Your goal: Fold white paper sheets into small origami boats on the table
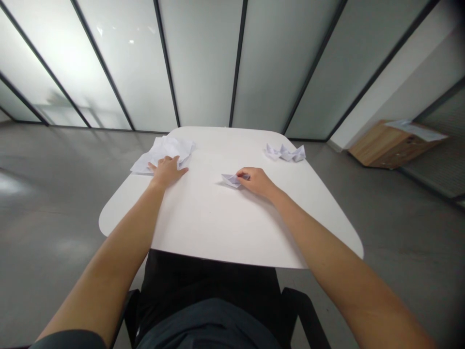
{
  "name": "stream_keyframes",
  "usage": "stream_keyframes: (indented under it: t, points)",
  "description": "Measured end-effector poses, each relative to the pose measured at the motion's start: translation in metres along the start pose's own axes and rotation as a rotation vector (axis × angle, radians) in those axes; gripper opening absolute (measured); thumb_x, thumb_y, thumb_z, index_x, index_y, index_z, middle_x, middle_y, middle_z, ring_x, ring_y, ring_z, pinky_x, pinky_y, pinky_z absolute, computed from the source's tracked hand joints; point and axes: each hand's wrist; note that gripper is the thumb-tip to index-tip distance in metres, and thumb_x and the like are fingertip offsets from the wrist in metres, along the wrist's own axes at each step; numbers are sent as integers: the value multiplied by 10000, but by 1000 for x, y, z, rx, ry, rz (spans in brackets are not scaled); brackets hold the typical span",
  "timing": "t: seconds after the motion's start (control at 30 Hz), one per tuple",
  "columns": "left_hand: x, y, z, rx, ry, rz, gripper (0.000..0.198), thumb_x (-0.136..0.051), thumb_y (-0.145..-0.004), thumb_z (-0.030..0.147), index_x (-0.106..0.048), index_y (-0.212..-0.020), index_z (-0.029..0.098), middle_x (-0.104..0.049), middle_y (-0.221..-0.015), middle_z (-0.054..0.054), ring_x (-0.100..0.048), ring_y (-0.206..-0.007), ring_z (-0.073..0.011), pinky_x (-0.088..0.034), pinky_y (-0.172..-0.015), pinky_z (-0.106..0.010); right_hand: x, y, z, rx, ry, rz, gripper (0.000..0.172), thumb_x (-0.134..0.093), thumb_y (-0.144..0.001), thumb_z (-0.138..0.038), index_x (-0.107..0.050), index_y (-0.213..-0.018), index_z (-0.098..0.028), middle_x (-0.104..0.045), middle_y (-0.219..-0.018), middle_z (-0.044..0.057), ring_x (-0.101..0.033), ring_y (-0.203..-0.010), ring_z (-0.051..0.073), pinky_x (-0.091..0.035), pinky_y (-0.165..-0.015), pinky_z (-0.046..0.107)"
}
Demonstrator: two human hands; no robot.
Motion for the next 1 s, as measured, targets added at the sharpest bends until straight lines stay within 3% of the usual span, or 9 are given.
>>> stream_keyframes:
  t: [0.07,0.13,0.23,0.33,0.47,0.6,0.8,0.87,1.0]
  points:
    - [3,1,10,-110,27,84,733,-692,-899,602,-541,-1531,264,-511,-1566,-213,-394,-1484,-491,-194,-1205,-775,-2,0,-4,-18,-21,1,146,-668,-884,-209,-793,-958,-226,-813,-1000,36,-737,-912,210,-537,-899,321]
    - [5,3,27,-282,161,90,606,-663,-940,513,-573,-1481,256,-593,-1497,-171,-501,-1428,-401,-323,-1220,-637,-3,-1,-8,-54,-48,14,131,-676,-877,-208,-791,-938,-227,-816,-976,30,-739,-891,209,-544,-902,328]
    - [2,11,58,-528,531,-127,448,-617,-971,452,-622,-1364,236,-764,-1181,-101,-718,-1100,-256,-539,-1032,-417,-5,-3,-13,-112,-126,76,121,-679,-884,-231,-785,-941,-226,-816,-969,24,-741,-871,207,-562,-896,337]
    - [-8,22,86,-616,735,-224,406,-681,-934,485,-671,-1234,212,-790,-1048,-73,-738,-938,-204,-565,-884,-320,-10,-5,-17,-138,-200,126,124,-677,-893,-248,-774,-967,-225,-812,-993,29,-746,-902,206,-575,-902,344]
    - [-19,28,100,-586,611,-140,278,-662,-934,455,-756,-993,200,-758,-824,-32,-676,-758,-182,-500,-733,-298,-18,-5,-15,-144,-292,101,253,-739,-863,-259,-734,-1115,-228,-790,-1168,75,-747,-957,206,-583,-930,370]
    - [-22,26,96,-609,455,-98,279,-628,-942,425,-801,-988,211,-761,-815,-40,-656,-743,-195,-459,-716,-313,-16,-5,-3,-242,-467,110,431,-751,-817,-215,-649,-1236,-230,-743,-1289,108,-751,-987,198,-597,-910,375]
    - [-26,23,93,-665,390,-83,276,-628,-959,407,-828,-1061,246,-808,-973,-61,-702,-857,-226,-482,-799,-333,-5,-1,1,-284,-398,10,181,-774,-805,-306,-704,-940,-207,-767,-859,23,-700,-735,180,-576,-717,314]
    - [-29,24,94,-677,377,-79,263,-643,-958,397,-831,-1074,254,-809,-983,-56,-707,-873,-226,-487,-823,-332,-7,-1,-4,-279,-405,-3,146,-768,-810,-315,-725,-903,-212,-765,-816,8,-694,-708,177,-564,-688,303]
    - [-32,25,96,-671,384,-87,226,-686,-934,393,-830,-1032,248,-803,-951,-45,-704,-856,-217,-483,-810,-324,-13,-2,-16,-211,-298,77,92,-775,-804,-271,-769,-881,-221,-795,-853,10,-724,-776,189,-570,-782,322]
Point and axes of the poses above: each hand's wrist, its own y-axis away from the middle knuckle, its own x-axis out of the back of the hand, z = x × y
